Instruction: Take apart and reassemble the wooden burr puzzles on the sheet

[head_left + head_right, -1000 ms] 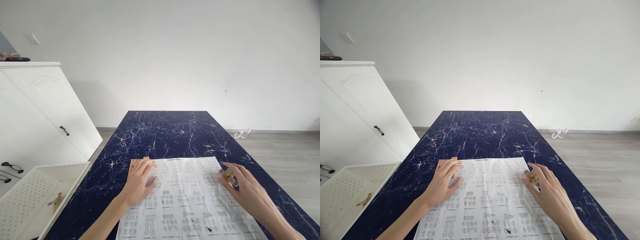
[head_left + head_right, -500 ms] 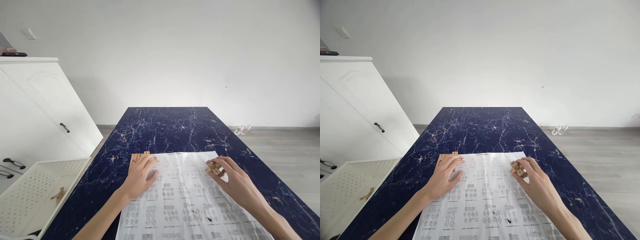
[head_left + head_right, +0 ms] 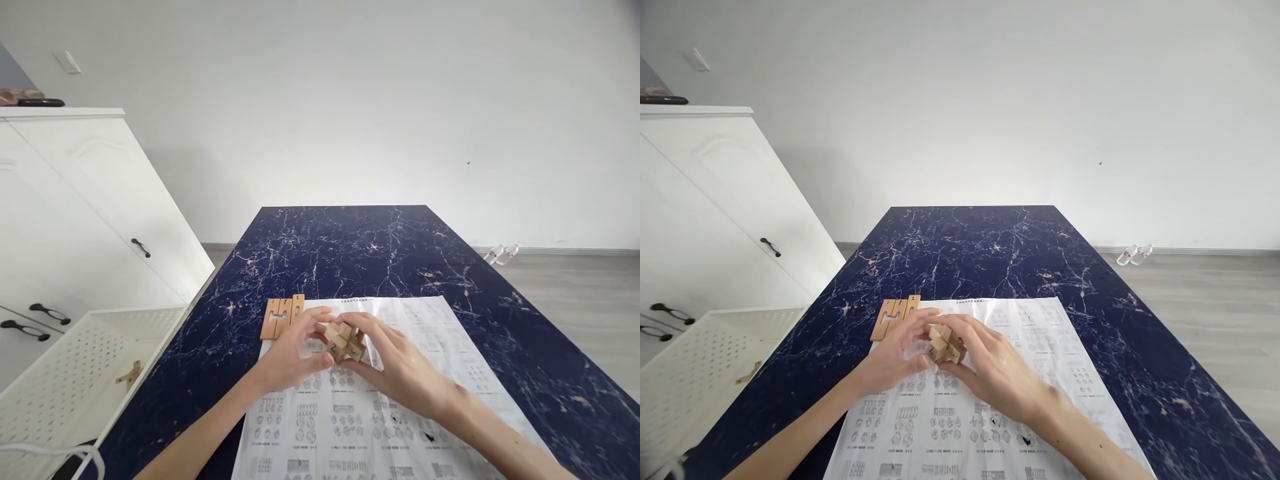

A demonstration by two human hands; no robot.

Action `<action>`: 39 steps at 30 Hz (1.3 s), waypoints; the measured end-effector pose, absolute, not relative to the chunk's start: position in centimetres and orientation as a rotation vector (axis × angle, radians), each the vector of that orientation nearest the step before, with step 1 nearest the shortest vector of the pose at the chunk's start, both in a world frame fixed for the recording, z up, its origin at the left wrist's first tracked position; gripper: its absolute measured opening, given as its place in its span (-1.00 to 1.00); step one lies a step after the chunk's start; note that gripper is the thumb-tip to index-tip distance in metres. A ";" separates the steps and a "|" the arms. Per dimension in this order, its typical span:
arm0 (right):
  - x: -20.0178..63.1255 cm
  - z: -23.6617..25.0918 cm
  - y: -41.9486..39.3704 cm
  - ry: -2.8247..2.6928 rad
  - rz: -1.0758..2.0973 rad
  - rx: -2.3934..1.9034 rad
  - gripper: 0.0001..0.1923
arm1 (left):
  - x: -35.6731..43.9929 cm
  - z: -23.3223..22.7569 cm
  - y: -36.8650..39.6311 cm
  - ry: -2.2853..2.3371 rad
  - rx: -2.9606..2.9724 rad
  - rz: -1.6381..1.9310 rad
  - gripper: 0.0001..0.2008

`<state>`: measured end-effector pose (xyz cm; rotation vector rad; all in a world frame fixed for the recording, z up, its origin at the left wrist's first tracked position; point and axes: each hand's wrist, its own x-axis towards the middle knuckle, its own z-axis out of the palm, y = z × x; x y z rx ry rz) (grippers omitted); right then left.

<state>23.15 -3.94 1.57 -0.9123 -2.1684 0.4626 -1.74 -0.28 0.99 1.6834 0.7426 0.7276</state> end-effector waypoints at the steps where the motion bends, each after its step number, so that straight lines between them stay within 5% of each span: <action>1: 22.7 1.8 -3.9 -2.179 0.464 -0.863 -0.39 | -1.6 1.1 -0.2 0.671 1.587 0.698 -0.14; 10: 21.8 1.6 -3.3 -2.141 0.399 -0.758 -0.45 | -1.5 1.9 0.4 0.602 1.361 0.652 -0.29; 18: 22.2 0.1 -2.8 -1.935 0.567 -1.009 -0.87 | -1.5 1.5 0.6 0.790 1.380 0.727 -0.23; 28: 21.6 -0.7 -3.1 -1.901 0.752 -1.049 -0.77 | -0.9 1.6 0.0 0.903 1.449 0.610 -0.36; 39: 21.6 -0.6 -3.7 -2.008 0.452 -0.915 -0.87 | -1.0 2.5 0.0 0.868 1.540 0.488 -0.46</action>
